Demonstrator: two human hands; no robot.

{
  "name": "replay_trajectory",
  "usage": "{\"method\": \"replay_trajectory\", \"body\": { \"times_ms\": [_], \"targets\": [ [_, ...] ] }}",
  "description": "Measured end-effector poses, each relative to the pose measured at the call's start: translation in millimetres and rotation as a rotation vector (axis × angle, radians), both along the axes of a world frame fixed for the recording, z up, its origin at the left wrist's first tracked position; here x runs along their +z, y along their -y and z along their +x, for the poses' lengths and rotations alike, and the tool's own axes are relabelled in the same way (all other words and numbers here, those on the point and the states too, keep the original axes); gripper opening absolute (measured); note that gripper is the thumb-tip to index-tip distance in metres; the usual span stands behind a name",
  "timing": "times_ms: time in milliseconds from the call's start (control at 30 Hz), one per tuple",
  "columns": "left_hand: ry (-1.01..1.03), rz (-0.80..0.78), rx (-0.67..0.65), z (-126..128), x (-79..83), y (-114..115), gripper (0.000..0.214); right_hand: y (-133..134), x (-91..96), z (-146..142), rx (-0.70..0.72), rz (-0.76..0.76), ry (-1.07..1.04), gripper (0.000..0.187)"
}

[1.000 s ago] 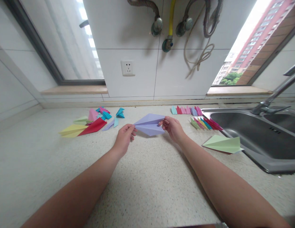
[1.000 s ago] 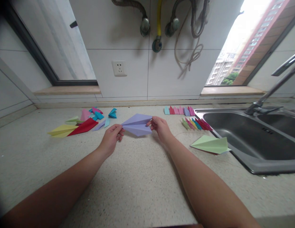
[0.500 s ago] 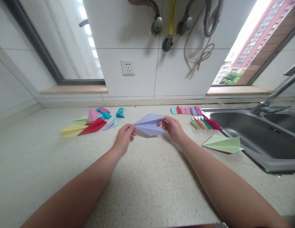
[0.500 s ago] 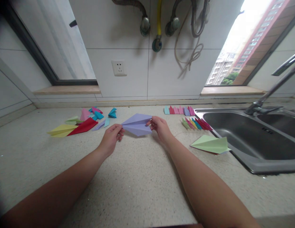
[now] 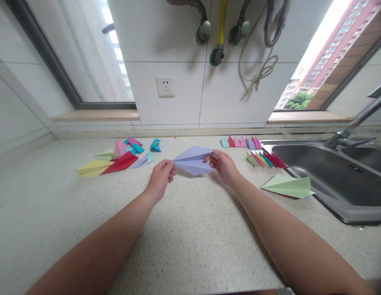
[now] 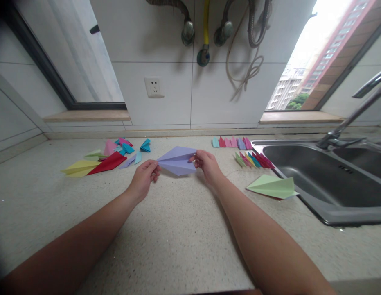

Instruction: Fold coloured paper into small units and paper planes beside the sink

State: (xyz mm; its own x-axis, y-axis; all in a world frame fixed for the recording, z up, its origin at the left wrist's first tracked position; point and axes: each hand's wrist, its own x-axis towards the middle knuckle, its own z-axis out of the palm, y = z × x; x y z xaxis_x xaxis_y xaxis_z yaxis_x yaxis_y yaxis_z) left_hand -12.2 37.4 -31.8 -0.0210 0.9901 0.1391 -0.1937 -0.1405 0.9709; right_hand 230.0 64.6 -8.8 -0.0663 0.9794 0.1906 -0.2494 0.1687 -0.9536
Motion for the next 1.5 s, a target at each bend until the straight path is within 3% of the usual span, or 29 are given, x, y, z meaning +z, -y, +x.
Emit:
{"method": "replay_trajectory", "body": {
  "times_ms": [1500],
  "targets": [
    [-0.022, -0.002, -0.015, 1.1, -0.9, -0.3, 0.024, -3.0, -4.2, 1.9, 0.049, 0.035, -0.079, 0.023]
  ]
}}
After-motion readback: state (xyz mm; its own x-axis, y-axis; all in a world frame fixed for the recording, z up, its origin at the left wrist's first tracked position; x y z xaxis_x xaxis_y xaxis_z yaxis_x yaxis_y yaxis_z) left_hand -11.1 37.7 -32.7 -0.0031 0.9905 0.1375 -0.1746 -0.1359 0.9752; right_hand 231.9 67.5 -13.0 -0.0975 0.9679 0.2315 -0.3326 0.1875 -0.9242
